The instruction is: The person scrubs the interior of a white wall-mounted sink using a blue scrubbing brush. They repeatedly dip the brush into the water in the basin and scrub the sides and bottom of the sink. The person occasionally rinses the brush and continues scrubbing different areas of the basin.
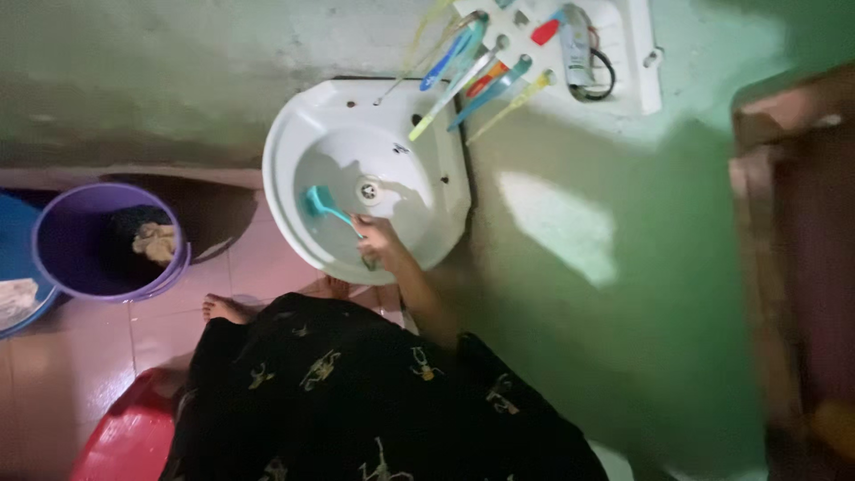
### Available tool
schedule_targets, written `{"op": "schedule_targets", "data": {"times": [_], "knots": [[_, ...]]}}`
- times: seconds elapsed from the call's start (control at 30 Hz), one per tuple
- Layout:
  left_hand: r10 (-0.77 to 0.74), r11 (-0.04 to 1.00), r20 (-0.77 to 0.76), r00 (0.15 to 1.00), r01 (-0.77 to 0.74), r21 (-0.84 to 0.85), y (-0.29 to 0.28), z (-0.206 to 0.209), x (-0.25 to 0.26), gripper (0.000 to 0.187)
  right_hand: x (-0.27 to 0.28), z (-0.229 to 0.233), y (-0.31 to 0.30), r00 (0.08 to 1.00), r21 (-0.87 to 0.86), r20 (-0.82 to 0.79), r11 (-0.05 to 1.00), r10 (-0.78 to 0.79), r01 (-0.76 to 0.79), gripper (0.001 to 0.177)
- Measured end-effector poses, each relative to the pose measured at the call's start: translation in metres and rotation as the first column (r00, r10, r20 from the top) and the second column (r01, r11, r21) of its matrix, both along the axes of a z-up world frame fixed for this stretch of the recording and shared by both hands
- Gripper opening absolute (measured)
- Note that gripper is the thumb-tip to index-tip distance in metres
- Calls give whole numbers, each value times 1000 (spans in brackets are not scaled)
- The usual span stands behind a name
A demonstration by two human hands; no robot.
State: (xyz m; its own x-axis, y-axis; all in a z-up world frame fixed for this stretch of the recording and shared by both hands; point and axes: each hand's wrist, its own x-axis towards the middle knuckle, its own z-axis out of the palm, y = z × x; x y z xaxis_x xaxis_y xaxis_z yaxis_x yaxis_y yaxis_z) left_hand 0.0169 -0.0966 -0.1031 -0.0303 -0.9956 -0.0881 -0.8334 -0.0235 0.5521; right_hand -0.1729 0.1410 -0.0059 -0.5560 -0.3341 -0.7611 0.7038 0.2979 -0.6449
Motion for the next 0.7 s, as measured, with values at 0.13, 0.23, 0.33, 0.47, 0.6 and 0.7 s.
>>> {"op": "schedule_targets", "data": {"times": [0.13,0.23,0.33,0.47,0.6,0.7], "knots": [[-20,992,210,977,46,-118,0,4,-1,35,-4,-9,-29,990,-174,-105,982,-92,72,41],[-89,910,404,910,239,-338,-5,7,5,20,12,-15,-23,983,-109,-150,990,-108,92,38],[-55,869,558,828,315,-381,-8,11,7,14,6,-29,-25,973,-58,-216,996,-76,65,36],[-141,943,437,888,255,-214,-10,0,11,23,-20,-32,-26,982,-71,-135,990,-134,125,42],[-214,924,447,868,329,-195,-8,-26,13,25,-26,8,-2,992,-168,116,985,52,-32,49],[-263,916,411,873,360,-177,-10,-43,16,33,-26,32,36,939,-241,231,950,255,-198,48]]}}
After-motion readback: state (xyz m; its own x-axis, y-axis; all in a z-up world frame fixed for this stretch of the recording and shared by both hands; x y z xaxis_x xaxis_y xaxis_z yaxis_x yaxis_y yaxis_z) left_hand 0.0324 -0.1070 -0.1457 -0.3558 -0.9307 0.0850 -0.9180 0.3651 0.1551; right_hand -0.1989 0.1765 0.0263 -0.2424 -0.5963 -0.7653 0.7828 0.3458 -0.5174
